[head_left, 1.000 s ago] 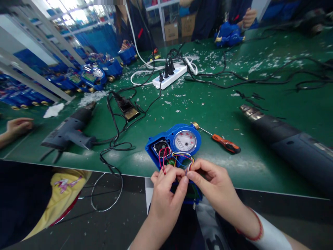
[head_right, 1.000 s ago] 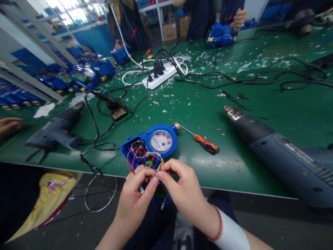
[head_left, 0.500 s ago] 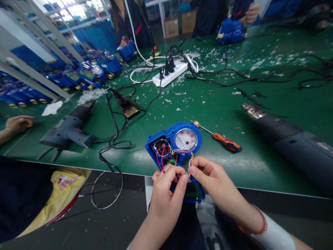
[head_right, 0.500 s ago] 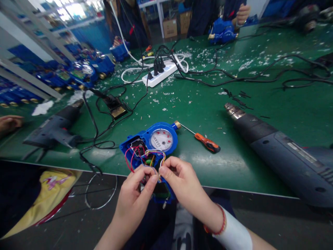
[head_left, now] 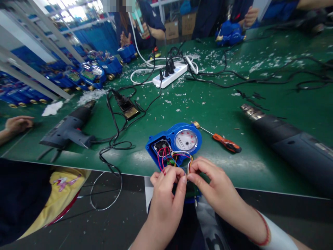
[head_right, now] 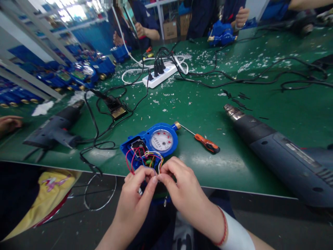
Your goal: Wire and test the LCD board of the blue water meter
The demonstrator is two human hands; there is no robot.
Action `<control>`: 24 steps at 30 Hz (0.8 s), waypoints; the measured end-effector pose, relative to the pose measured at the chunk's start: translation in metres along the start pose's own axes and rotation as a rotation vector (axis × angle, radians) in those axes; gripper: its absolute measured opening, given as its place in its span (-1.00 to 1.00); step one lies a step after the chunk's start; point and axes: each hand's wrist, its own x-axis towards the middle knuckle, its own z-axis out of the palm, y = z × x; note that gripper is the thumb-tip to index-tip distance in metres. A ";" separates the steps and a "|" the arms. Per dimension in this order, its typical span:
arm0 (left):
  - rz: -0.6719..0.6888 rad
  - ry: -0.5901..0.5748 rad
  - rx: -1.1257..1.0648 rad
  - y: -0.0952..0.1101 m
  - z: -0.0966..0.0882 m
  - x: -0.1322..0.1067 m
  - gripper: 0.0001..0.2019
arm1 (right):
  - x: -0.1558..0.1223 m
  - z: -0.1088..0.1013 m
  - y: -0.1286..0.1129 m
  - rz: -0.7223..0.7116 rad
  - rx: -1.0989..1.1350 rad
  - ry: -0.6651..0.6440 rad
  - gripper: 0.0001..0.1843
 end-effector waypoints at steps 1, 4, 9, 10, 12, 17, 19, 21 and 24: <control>0.023 -0.001 0.022 0.000 0.000 0.000 -0.86 | -0.001 0.000 0.000 -0.035 -0.048 0.004 -0.82; 0.018 -0.011 -0.023 0.001 0.000 0.002 -0.86 | -0.001 0.000 0.000 -0.098 -0.122 -0.041 -0.79; -0.127 0.104 -0.215 0.001 0.001 0.008 -0.89 | 0.001 -0.003 -0.001 -0.191 -0.114 -0.173 -0.80; -0.132 0.130 -0.222 0.001 0.001 0.009 -0.89 | 0.002 -0.004 -0.001 -0.206 -0.112 -0.179 -0.80; -0.105 0.151 -0.208 0.001 0.001 0.009 -0.89 | 0.004 -0.005 -0.001 -0.222 -0.104 -0.186 -0.81; -0.019 0.194 -0.145 0.001 0.000 0.006 -0.93 | 0.008 -0.005 -0.002 -0.246 -0.139 -0.169 -0.77; -0.020 0.210 -0.134 0.001 0.000 0.006 -0.93 | 0.008 -0.004 -0.003 -0.257 -0.126 -0.108 -0.79; -0.043 0.195 -0.159 0.000 0.000 0.007 -0.92 | 0.007 -0.004 -0.005 -0.218 -0.064 -0.035 -0.87; -0.081 0.157 -0.204 0.000 -0.002 0.007 -0.89 | 0.005 -0.004 -0.008 -0.099 0.042 0.000 -0.92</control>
